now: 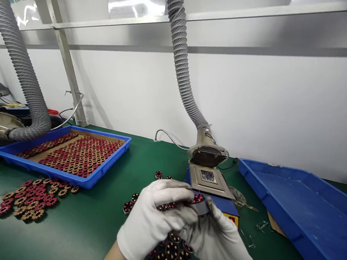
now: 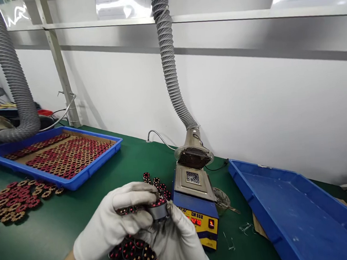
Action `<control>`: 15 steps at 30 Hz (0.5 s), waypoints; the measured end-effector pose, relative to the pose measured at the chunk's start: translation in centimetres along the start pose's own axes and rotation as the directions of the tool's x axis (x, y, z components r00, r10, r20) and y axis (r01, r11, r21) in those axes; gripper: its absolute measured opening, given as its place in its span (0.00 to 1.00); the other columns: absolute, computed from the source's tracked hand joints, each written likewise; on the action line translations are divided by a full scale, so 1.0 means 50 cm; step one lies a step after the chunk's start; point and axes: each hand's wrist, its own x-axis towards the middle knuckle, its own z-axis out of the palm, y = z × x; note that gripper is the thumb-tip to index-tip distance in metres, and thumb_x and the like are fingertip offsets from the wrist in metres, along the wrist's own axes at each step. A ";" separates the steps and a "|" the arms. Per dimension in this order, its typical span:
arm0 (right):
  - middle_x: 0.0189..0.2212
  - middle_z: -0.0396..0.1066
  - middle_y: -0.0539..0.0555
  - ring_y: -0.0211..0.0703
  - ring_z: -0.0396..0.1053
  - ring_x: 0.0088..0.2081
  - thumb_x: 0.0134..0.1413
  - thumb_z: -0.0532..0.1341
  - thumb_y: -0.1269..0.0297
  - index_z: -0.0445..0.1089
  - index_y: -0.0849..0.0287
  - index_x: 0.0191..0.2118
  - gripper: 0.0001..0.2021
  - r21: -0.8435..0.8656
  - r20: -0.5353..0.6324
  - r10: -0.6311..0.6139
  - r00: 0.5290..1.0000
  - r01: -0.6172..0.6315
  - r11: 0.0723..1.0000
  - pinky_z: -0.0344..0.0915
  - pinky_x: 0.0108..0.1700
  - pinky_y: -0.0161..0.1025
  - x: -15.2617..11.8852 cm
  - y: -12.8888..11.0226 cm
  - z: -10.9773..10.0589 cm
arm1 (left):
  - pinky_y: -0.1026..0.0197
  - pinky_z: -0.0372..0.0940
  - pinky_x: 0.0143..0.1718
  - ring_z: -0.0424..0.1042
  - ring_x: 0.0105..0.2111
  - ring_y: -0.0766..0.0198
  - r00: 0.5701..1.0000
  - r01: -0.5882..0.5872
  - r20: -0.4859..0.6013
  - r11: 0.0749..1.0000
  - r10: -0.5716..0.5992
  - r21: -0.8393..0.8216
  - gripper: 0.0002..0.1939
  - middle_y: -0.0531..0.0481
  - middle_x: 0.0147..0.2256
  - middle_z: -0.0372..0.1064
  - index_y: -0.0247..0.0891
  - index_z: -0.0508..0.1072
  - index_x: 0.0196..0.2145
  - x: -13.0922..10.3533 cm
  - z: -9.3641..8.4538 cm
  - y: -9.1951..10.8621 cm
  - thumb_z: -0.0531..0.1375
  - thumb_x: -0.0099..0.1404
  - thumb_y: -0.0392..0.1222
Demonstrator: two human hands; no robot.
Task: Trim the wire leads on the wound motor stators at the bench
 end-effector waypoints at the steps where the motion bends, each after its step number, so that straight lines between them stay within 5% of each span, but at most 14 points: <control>1: 0.38 0.75 0.52 0.40 0.71 0.38 0.50 0.63 0.62 0.74 0.54 0.36 0.07 -0.024 -0.008 -0.005 1.000 0.005 1.000 0.67 0.40 0.37 -0.001 0.002 -0.001 | 0.67 0.66 0.39 0.71 0.36 0.63 0.999 0.015 -0.029 0.997 -0.017 -0.080 0.11 0.47 0.40 0.71 0.38 0.76 0.33 -0.001 -0.001 -0.003 0.61 0.52 0.28; 7: 0.38 0.75 0.56 0.43 0.73 0.35 0.46 0.66 0.64 0.73 0.57 0.41 0.13 -0.093 -0.043 0.018 0.999 -0.021 0.995 0.69 0.38 0.39 -0.008 -0.001 -0.005 | 0.68 0.66 0.37 0.71 0.37 0.63 0.950 0.008 -0.300 0.969 -0.084 -0.246 0.11 0.49 0.35 0.73 0.37 0.75 0.31 -0.011 -0.015 0.000 0.54 0.55 0.28; 11: 0.40 0.74 0.53 0.45 0.71 0.41 0.44 0.68 0.65 0.73 0.53 0.40 0.14 -0.075 -0.094 -0.020 0.995 0.013 0.997 0.68 0.43 0.43 -0.012 -0.008 -0.004 | 0.67 0.65 0.38 0.69 0.41 0.61 0.970 0.225 -0.058 0.964 -0.235 -0.142 0.12 0.47 0.40 0.70 0.36 0.74 0.34 -0.007 -0.017 0.020 0.57 0.53 0.27; 15: 0.40 0.74 0.53 0.46 0.71 0.40 0.41 0.69 0.64 0.73 0.51 0.39 0.15 -0.146 -0.152 -0.042 0.988 0.020 0.989 0.67 0.45 0.48 -0.017 -0.008 -0.001 | 0.65 0.63 0.38 0.69 0.38 0.61 0.988 0.144 -0.024 0.976 -0.150 -0.166 0.13 0.48 0.35 0.70 0.35 0.74 0.28 -0.009 -0.004 0.023 0.52 0.51 0.25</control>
